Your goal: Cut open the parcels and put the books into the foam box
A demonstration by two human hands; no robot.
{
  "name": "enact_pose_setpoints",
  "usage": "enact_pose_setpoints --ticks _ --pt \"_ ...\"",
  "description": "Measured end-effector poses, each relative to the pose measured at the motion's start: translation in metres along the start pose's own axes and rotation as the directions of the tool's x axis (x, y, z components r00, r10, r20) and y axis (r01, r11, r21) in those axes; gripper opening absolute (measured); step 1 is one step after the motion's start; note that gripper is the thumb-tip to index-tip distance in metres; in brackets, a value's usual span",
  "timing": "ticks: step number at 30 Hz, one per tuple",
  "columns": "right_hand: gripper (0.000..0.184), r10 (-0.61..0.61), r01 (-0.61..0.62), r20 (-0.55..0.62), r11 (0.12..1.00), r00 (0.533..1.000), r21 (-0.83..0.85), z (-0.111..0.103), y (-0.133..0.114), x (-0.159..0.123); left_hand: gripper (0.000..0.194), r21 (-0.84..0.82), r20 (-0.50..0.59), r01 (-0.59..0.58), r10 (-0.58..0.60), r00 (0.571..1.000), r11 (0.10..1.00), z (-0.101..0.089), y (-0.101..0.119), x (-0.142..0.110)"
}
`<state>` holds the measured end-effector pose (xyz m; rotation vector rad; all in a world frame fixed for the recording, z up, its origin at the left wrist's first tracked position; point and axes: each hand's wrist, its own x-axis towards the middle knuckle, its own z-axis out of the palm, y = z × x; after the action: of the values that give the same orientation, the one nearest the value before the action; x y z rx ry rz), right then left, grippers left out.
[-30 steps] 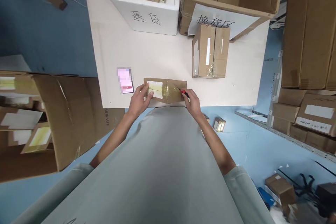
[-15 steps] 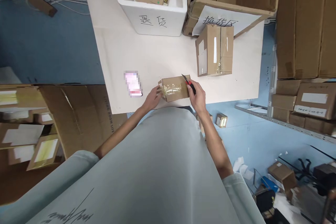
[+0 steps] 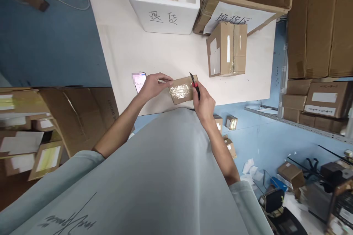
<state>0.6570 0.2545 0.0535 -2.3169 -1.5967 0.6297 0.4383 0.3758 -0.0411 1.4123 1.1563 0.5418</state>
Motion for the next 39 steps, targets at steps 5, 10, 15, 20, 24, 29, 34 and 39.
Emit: enact_pose_setpoints --ticks 5,10,15,20,24,29,34,39 --pt "0.05 0.052 -0.02 0.281 0.993 0.958 -0.117 0.0 -0.025 -0.029 0.021 0.009 0.035 -0.019 0.019 0.999 1.0 -0.004 -0.005 0.003" --pt "0.05 0.075 0.002 0.393 0.981 0.916 -0.193 0.016 -0.053 -0.028 0.018 -0.004 0.08 -0.026 0.026 0.996 1.0 -0.009 -0.005 0.002" --pt "0.047 0.102 0.004 0.424 0.97 0.9 -0.242 0.017 -0.067 -0.02 0.02 -0.019 0.078 -0.025 0.026 0.997 1.0 -0.007 -0.003 0.0" --pt "0.044 0.14 0.0 0.456 0.956 0.879 -0.293 0.009 -0.077 -0.017 0.018 -0.028 0.069 -0.031 0.033 0.997 0.999 -0.005 -0.004 -0.001" --pt "0.04 0.15 0.005 0.468 0.949 0.871 -0.315 0.01 -0.085 -0.013 0.016 -0.01 0.031 -0.026 0.027 0.999 1.0 -0.002 -0.003 -0.003" --pt "0.038 0.172 -0.012 0.476 0.947 0.863 -0.321 0.014 -0.092 -0.015 0.016 0.038 0.003 -0.03 0.03 1.0 0.999 0.004 -0.005 -0.008" --pt "0.037 0.201 -0.012 0.52 0.939 0.83 -0.344 0.007 -0.089 -0.026 0.014 0.068 -0.023 -0.033 0.035 0.999 0.997 0.009 -0.007 -0.01" --pt "0.037 0.225 -0.012 0.554 0.932 0.802 -0.361 0.002 -0.08 -0.038 0.014 0.061 -0.037 -0.014 0.016 0.999 0.998 0.011 -0.002 -0.016"
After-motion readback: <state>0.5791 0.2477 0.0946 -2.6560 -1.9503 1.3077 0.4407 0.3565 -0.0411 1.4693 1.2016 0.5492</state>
